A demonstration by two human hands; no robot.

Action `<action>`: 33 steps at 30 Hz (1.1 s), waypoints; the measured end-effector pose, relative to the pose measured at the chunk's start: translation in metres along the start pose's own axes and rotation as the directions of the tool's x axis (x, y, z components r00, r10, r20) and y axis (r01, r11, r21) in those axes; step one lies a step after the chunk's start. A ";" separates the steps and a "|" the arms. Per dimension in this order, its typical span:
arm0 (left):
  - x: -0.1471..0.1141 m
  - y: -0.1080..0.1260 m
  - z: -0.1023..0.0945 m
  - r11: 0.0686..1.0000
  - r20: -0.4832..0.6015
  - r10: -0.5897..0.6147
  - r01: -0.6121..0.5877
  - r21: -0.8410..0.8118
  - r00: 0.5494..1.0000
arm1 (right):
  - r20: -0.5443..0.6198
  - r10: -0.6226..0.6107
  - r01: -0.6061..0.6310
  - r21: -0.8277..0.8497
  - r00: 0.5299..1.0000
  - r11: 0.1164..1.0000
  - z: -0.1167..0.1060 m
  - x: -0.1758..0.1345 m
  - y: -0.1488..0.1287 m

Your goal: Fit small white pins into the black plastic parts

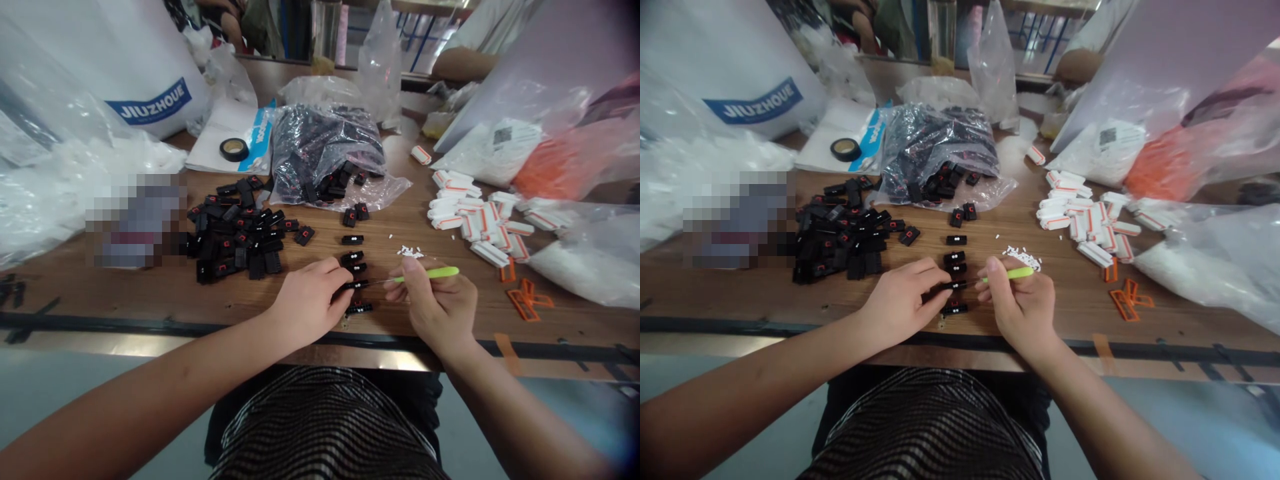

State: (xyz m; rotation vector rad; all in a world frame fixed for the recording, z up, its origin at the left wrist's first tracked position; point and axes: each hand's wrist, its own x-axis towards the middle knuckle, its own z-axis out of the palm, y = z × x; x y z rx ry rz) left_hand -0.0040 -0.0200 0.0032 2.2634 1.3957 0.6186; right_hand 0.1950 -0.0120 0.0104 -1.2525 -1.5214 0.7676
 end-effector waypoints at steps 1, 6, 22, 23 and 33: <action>0.000 0.000 0.000 1.000 0.000 -0.001 0.001 0.000 1.000 | -0.006 0.003 -0.003 0.006 1.000 1.000 0.000 0.000 0.000; 0.000 0.000 0.000 1.000 0.001 0.000 0.000 -0.002 1.000 | -0.003 -0.009 0.010 0.021 1.000 1.000 0.002 0.000 0.000; 0.000 0.000 0.001 1.000 0.014 -0.010 0.010 -0.001 1.000 | -0.008 -0.030 0.029 -0.019 1.000 0.999 0.002 0.000 0.002; 0.000 -0.001 0.001 1.000 0.015 -0.012 0.012 0.000 1.000 | 0.001 -0.040 0.040 -0.035 0.999 0.999 0.001 0.000 0.002; 0.000 -0.001 0.001 1.000 0.009 -0.006 0.006 -0.011 1.000 | 0.176 -0.140 0.181 -0.245 0.974 0.952 -0.004 0.003 -0.010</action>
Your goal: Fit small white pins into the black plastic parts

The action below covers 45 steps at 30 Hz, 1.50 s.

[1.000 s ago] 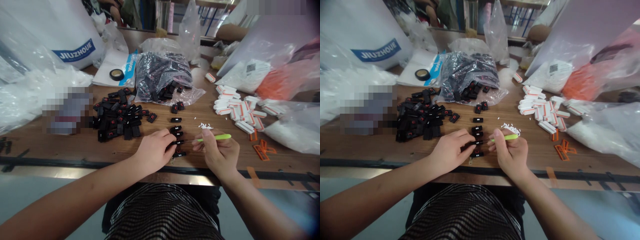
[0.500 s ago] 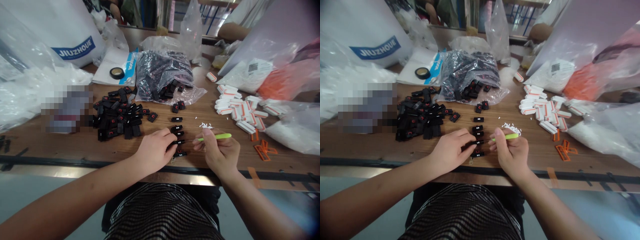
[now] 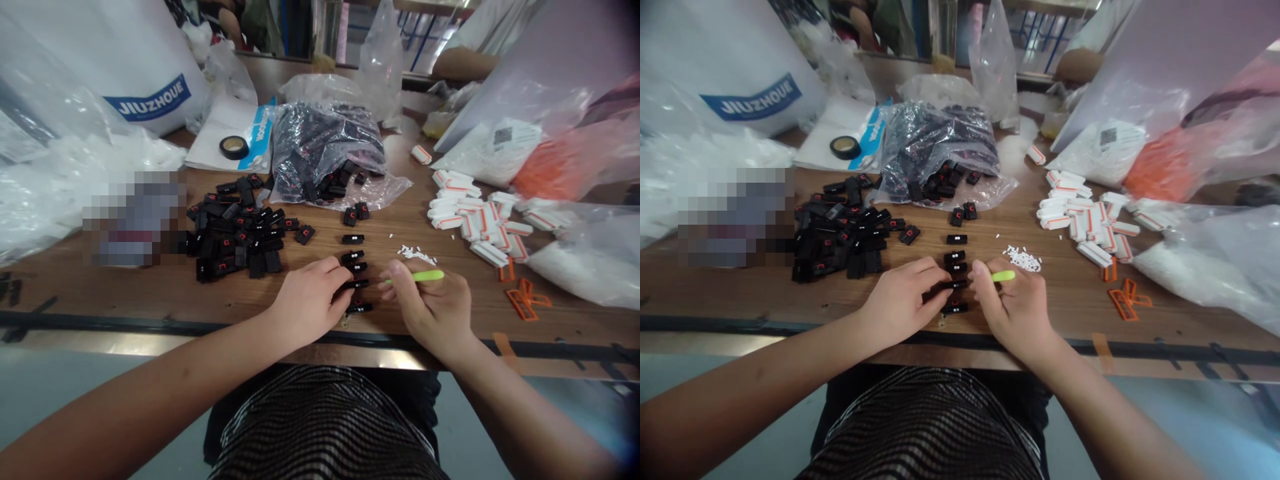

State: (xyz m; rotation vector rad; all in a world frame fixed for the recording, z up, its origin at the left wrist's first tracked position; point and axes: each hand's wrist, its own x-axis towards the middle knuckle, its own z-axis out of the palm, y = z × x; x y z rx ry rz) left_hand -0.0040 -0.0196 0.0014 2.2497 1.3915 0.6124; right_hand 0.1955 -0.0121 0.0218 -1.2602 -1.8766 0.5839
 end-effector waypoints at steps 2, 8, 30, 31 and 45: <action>0.000 0.000 0.000 1.000 -0.004 -0.014 0.014 0.007 1.000 | -0.076 0.056 -0.047 0.113 0.996 0.992 -0.001 0.003 -0.001; 0.000 0.002 -0.011 0.999 0.003 -0.039 0.039 -0.033 0.999 | -0.134 0.129 -0.092 0.256 0.982 0.962 0.001 0.024 0.005; 0.018 -0.007 -0.004 0.995 -0.011 -0.017 0.018 0.095 1.000 | -0.119 0.156 -0.115 0.299 0.980 0.947 0.013 0.023 0.015; 0.018 -0.007 -0.005 0.996 -0.007 -0.020 0.021 0.091 1.000 | -0.114 0.153 -0.114 0.292 0.982 0.949 0.013 0.023 0.015; 0.019 -0.005 -0.005 0.997 0.002 -0.039 0.039 0.072 0.999 | -0.063 0.008 0.001 0.141 0.998 0.990 0.008 0.020 0.010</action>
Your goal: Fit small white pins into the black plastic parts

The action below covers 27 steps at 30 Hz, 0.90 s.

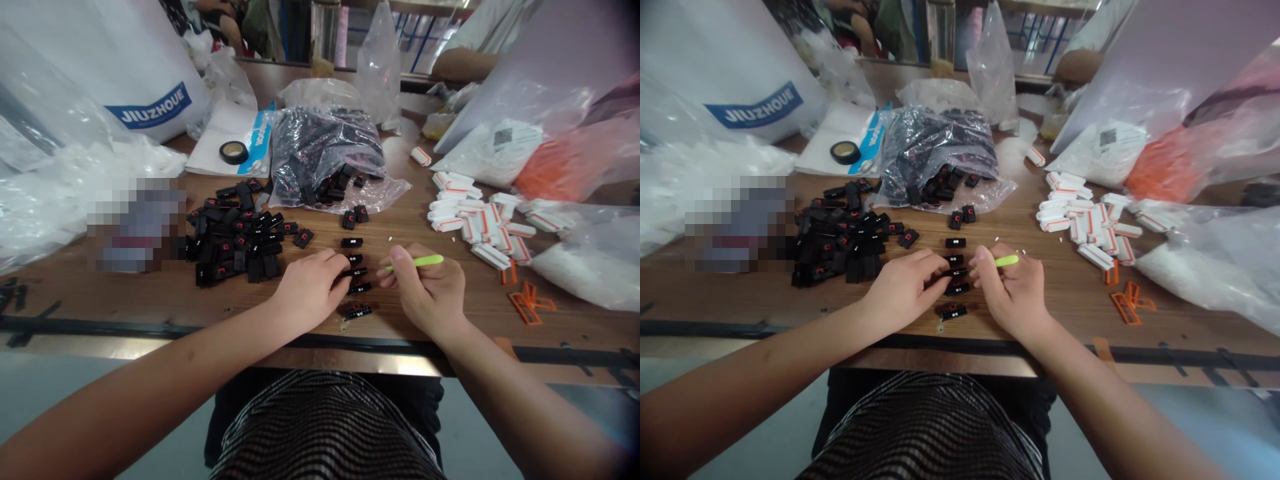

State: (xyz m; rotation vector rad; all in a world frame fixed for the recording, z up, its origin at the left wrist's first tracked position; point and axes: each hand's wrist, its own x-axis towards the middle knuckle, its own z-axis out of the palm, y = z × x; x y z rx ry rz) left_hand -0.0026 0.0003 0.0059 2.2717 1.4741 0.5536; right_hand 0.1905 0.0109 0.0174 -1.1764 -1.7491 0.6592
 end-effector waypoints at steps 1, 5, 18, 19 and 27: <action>0.000 0.000 0.000 1.000 0.000 -0.001 0.001 0.002 1.000 | 0.013 -0.015 0.015 -0.018 1.000 1.000 -0.001 0.000 0.000; 0.000 0.000 0.000 1.000 0.006 -0.003 0.003 0.010 1.000 | 0.075 -0.041 0.048 -0.089 0.996 0.995 -0.003 -0.001 0.001; -0.002 -0.001 0.001 1.000 -0.004 0.009 -0.009 -0.011 1.000 | -0.035 -0.024 0.024 -0.020 0.999 1.000 0.000 -0.003 -0.001; -0.002 -0.001 0.002 1.000 -0.007 0.009 -0.009 -0.009 1.000 | -0.025 -0.024 0.023 -0.018 0.999 1.000 0.000 -0.002 -0.001; -0.002 0.000 0.002 1.000 -0.011 0.010 -0.010 -0.019 1.000 | -0.007 -0.027 0.026 -0.036 1.000 0.999 0.000 -0.001 -0.002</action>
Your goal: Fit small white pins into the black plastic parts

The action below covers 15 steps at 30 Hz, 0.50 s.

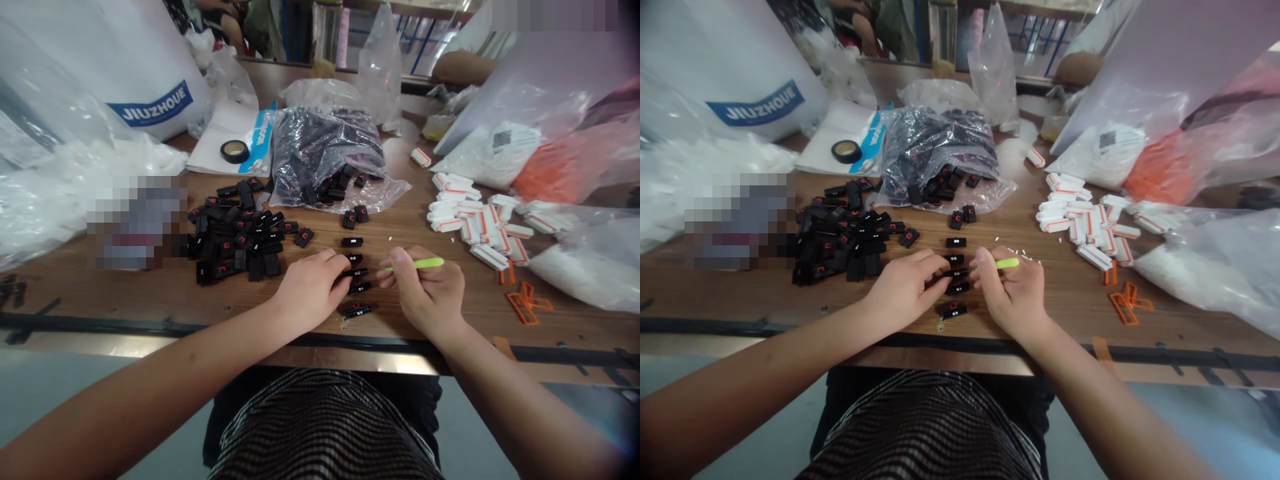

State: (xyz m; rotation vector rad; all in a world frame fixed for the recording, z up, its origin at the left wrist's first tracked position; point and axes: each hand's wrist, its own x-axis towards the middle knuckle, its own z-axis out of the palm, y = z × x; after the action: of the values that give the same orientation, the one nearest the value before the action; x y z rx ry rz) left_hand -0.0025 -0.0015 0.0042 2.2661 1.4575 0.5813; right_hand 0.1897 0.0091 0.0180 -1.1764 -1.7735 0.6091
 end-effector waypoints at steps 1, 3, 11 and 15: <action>0.000 0.000 0.000 1.000 0.001 -0.001 0.001 -0.001 1.000 | 0.002 -0.001 0.001 0.002 1.000 1.000 0.000 0.000 0.000; 0.000 0.000 0.000 1.000 0.003 -0.003 0.003 -0.001 1.000 | 0.011 -0.003 0.003 0.000 1.000 1.000 -0.001 0.000 0.000; 0.000 0.000 0.000 1.000 0.001 -0.003 0.003 -0.003 1.000 | 0.015 0.093 -0.093 0.055 0.996 0.994 0.002 0.001 0.004; 0.001 -0.001 0.000 1.000 0.005 -0.009 0.009 -0.013 1.000 | -0.084 0.156 -0.139 0.181 0.984 0.974 0.001 0.001 0.004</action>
State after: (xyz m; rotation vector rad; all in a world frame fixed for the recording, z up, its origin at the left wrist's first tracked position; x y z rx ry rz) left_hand -0.0026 -0.0007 0.0039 2.2487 1.4563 0.5809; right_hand 0.1905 0.0121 0.0149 -1.2026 -1.5272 0.7652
